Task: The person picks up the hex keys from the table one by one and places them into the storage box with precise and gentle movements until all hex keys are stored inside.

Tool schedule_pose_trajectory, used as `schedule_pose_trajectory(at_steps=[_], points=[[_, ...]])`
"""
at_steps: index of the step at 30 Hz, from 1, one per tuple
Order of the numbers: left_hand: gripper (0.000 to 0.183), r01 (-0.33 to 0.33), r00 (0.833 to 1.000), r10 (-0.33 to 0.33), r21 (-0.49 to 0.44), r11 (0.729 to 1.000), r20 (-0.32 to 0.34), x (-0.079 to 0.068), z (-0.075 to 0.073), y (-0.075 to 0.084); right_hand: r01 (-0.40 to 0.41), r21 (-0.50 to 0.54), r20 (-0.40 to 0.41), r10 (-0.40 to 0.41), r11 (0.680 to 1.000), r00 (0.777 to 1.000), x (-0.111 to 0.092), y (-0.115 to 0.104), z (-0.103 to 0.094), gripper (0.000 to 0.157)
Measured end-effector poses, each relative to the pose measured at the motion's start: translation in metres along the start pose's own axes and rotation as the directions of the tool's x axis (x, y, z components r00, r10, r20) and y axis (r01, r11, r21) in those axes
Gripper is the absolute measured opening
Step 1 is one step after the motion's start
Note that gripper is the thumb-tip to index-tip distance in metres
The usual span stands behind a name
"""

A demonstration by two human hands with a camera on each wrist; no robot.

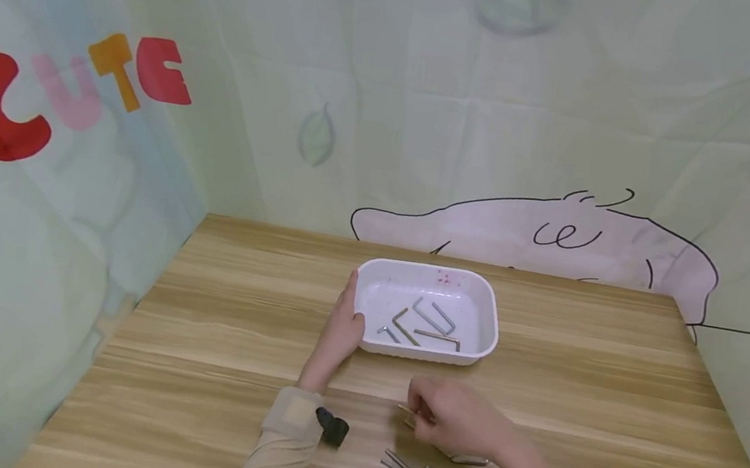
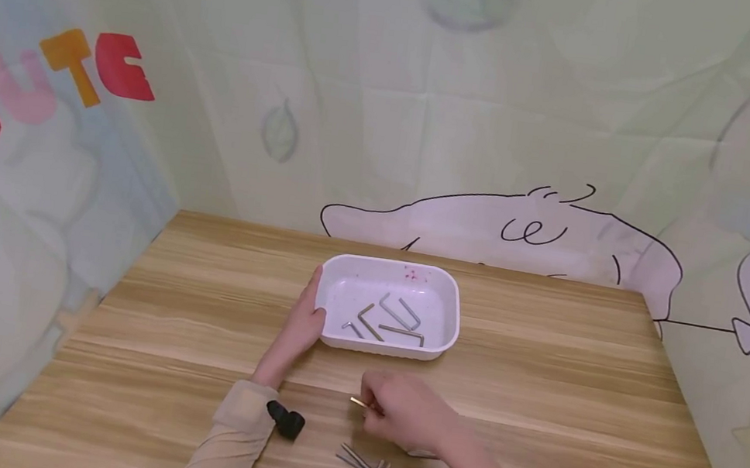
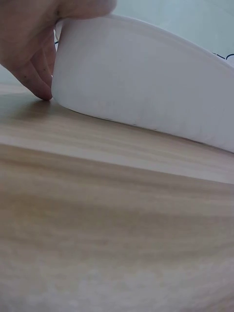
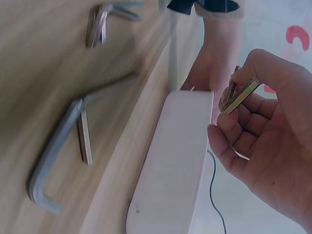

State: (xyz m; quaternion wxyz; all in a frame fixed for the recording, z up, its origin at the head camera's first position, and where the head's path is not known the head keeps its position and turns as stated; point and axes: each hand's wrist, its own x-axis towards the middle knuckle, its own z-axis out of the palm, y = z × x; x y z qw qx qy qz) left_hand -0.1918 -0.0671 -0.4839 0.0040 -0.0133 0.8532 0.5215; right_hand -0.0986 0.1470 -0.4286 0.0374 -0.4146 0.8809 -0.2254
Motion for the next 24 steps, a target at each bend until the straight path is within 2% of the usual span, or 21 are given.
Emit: schedule_pose_trajectory(at_steps=[15, 24], points=[[0.074, 0.003, 1.0, -0.003, 0.005, 1.0, -0.001, 0.002, -0.002, -0.003, -0.115, 0.013, -0.038, 0.115, 0.993, 0.993, 0.023, 0.027, -0.02, 0.01], [0.073, 0.016, 1.0, -0.016, -0.007, 1.0, 0.005, 0.001, -0.001, -0.002, -0.214, 0.159, -0.055, 0.225, 0.964, 0.973, 0.032, 0.047, -0.025, 0.007]])
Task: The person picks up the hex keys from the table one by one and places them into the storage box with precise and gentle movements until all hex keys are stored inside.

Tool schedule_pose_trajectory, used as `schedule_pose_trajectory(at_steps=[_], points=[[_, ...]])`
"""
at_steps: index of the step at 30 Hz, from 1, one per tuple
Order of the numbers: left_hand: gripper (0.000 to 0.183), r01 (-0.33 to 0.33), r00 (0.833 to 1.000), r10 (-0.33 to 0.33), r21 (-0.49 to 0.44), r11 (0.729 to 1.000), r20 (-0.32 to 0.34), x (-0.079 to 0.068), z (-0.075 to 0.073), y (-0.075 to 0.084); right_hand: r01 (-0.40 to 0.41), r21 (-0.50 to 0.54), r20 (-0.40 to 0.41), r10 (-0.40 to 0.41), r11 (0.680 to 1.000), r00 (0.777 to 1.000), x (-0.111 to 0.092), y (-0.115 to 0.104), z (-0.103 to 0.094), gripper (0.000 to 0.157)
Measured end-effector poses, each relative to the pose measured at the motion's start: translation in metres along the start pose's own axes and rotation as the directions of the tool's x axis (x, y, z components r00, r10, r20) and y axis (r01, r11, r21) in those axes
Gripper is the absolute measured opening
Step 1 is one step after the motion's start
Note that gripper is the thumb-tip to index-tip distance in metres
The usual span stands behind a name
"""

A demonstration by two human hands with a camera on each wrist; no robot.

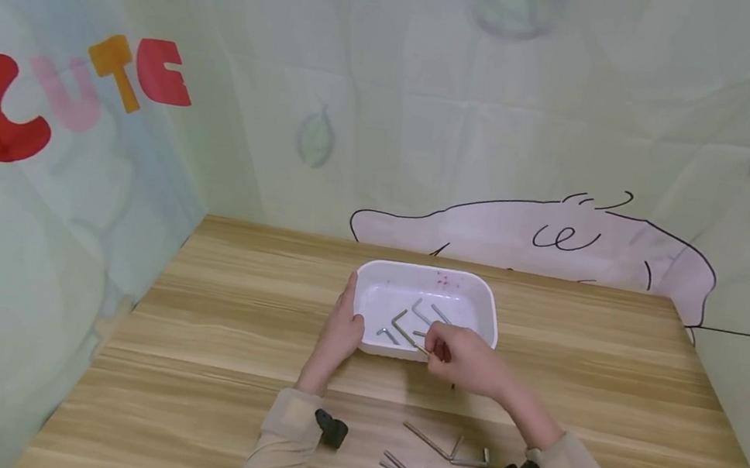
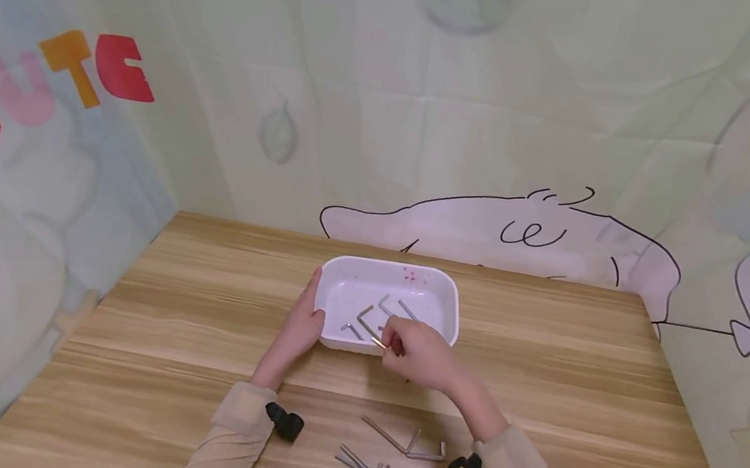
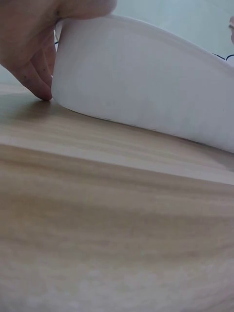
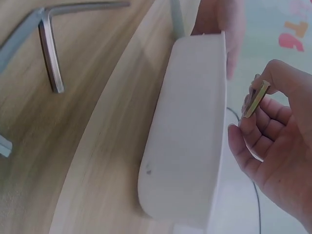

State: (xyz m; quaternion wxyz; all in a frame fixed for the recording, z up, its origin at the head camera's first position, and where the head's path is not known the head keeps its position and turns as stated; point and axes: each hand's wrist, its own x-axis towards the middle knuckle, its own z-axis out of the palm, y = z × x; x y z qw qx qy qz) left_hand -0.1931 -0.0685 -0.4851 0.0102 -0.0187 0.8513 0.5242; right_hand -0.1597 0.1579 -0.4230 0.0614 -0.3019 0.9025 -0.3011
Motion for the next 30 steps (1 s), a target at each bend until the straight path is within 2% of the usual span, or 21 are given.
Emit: schedule_pose_trajectory(at_steps=[9, 16, 30], points=[[0.073, -0.003, 1.0, 0.003, 0.004, 1.0, -0.006, 0.001, 0.0, -0.001, -0.082, 0.074, -0.064, 0.087, 0.994, 0.994, 0.014, 0.018, -0.007, 0.006], [0.073, -0.013, 1.0, 0.013, 0.0, 1.0, 0.002, 0.0, -0.001, -0.001, -0.248, -0.029, -0.154, 0.241, 0.968, 0.958, 0.024, 0.027, -0.012, 0.006], [0.074, -0.01, 1.0, 0.01, 0.01, 1.0, -0.006, -0.003, -0.001, 0.002, -0.328, -0.059, -0.103, 0.321, 0.943, 0.941, 0.031, 0.051, -0.009, 0.009]])
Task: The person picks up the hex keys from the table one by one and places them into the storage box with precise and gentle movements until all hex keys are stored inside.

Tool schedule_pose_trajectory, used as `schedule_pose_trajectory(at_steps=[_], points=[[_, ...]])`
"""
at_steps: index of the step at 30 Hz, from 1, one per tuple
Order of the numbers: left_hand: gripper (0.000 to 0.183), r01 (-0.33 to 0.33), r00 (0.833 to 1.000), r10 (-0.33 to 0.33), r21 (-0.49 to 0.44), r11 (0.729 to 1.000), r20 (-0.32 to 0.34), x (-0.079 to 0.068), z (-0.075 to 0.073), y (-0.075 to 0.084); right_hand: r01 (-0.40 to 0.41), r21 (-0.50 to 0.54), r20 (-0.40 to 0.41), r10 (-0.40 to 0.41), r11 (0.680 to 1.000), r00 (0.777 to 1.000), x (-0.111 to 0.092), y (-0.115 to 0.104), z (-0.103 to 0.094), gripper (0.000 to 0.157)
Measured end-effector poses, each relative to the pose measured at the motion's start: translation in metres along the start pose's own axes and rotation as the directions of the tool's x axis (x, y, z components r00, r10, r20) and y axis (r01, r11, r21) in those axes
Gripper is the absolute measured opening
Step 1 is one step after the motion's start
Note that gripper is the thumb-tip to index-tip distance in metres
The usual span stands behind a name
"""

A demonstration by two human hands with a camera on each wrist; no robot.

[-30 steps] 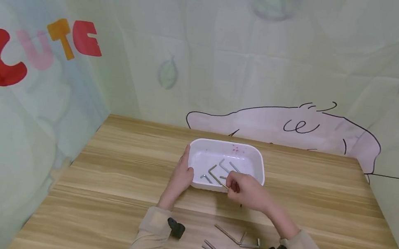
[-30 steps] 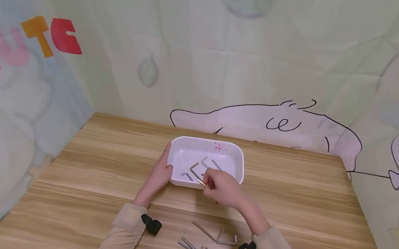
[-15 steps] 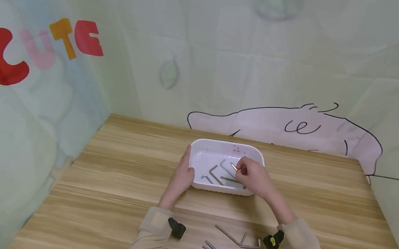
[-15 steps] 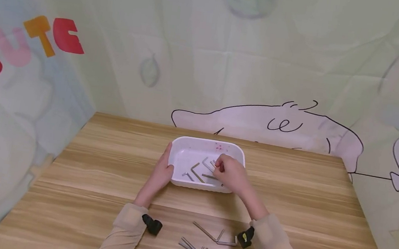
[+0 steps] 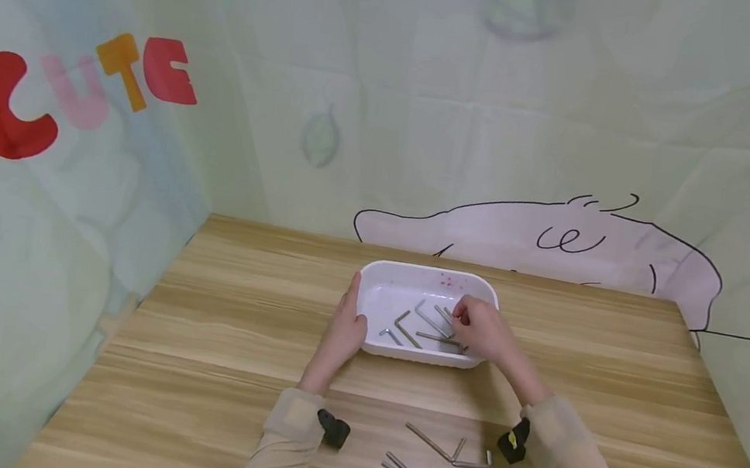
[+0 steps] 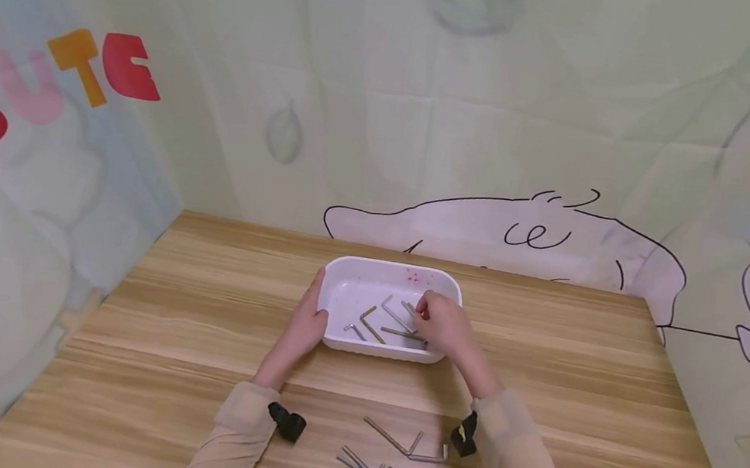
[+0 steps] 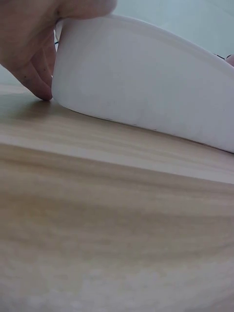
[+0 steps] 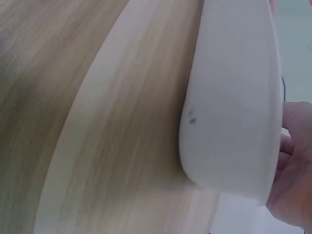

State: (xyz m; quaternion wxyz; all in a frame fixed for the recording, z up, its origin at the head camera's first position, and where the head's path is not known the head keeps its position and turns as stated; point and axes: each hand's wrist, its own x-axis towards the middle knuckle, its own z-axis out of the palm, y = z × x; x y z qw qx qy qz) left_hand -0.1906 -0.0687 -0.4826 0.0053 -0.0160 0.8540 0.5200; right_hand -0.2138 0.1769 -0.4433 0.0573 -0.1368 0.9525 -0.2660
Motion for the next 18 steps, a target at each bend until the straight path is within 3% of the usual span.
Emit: schedule_pose_trajectory(at_steps=[18], points=[[0.074, 0.005, 1.0, -0.005, -0.003, 1.0, 0.002, -0.001, 0.0, 0.001, 0.027, -0.164, -0.004, -0.028, 0.986, 1.0, 0.027, 0.003, 0.003, 0.01]])
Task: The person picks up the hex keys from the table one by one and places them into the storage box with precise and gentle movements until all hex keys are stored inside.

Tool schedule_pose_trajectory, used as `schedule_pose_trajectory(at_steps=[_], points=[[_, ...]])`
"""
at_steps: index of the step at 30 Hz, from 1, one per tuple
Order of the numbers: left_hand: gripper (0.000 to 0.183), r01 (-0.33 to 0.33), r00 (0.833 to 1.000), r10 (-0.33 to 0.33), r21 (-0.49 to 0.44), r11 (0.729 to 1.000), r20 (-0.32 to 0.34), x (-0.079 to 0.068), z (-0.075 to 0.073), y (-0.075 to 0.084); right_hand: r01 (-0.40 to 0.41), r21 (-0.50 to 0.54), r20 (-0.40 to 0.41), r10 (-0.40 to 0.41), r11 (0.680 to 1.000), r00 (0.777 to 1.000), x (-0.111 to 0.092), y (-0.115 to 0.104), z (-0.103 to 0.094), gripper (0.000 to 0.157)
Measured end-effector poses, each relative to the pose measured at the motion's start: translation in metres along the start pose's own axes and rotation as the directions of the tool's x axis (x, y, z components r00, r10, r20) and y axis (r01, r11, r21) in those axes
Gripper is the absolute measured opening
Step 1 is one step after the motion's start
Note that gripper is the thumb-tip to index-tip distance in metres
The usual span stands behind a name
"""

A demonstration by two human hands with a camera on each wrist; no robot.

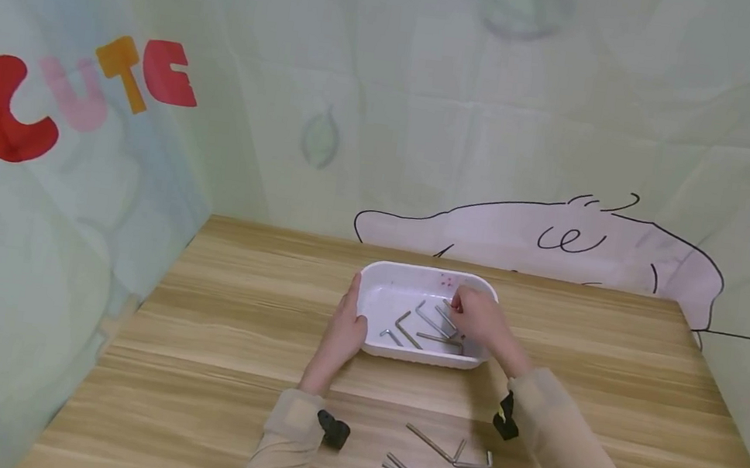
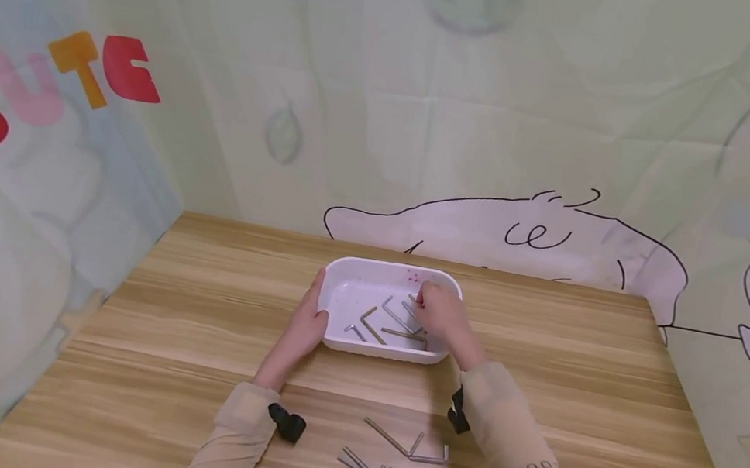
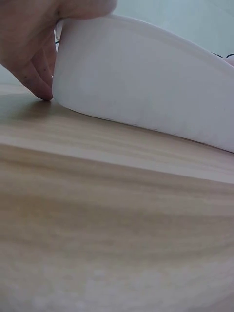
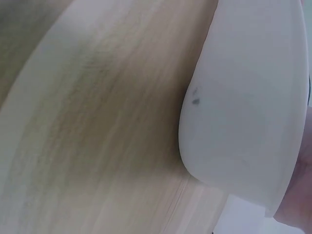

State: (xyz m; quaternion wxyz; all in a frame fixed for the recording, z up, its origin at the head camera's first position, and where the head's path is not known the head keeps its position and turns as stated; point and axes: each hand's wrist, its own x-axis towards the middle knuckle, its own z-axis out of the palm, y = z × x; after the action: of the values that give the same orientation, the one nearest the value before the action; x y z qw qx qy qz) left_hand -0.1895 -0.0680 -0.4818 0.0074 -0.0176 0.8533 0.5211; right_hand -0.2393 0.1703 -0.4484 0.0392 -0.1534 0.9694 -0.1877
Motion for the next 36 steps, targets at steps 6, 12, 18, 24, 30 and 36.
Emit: schedule_pose_trajectory(at_steps=[6, 12, 18, 24, 30, 36], points=[[0.074, 0.004, 1.0, -0.004, -0.008, 1.0, 0.004, 0.001, 0.0, 0.0, -0.004, -0.08, 0.032, 0.007, 0.997, 0.999, 0.008, 0.0, 0.003, 0.01], [0.074, 0.006, 1.0, -0.006, -0.011, 1.0, 0.003, 0.001, 0.0, -0.001, -0.002, -0.173, -0.002, 0.002, 0.985, 1.0, 0.011, -0.003, 0.008, 0.014], [0.074, 0.01, 1.0, -0.01, -0.008, 1.0, 0.008, 0.002, 0.001, -0.002, 0.022, -0.219, -0.044, -0.033, 0.975, 0.999, 0.006, -0.005, 0.011, 0.015], [0.074, 0.009, 1.0, -0.009, 0.002, 1.0, 0.001, 0.001, 0.002, -0.002, 0.004, -0.213, -0.041, -0.013, 0.977, 0.999, 0.008, -0.004, 0.012, 0.011], [0.074, -0.007, 1.0, 0.007, 0.002, 1.0, 0.002, 0.002, 0.002, -0.001, 0.001, -0.164, -0.019, -0.004, 0.986, 1.0, 0.008, -0.004, 0.008, 0.01], [0.074, -0.003, 1.0, 0.003, 0.005, 1.0, -0.002, 0.0, 0.002, 0.001, 0.008, -0.092, -0.02, -0.01, 0.996, 1.0, 0.005, -0.004, 0.003, 0.01]])
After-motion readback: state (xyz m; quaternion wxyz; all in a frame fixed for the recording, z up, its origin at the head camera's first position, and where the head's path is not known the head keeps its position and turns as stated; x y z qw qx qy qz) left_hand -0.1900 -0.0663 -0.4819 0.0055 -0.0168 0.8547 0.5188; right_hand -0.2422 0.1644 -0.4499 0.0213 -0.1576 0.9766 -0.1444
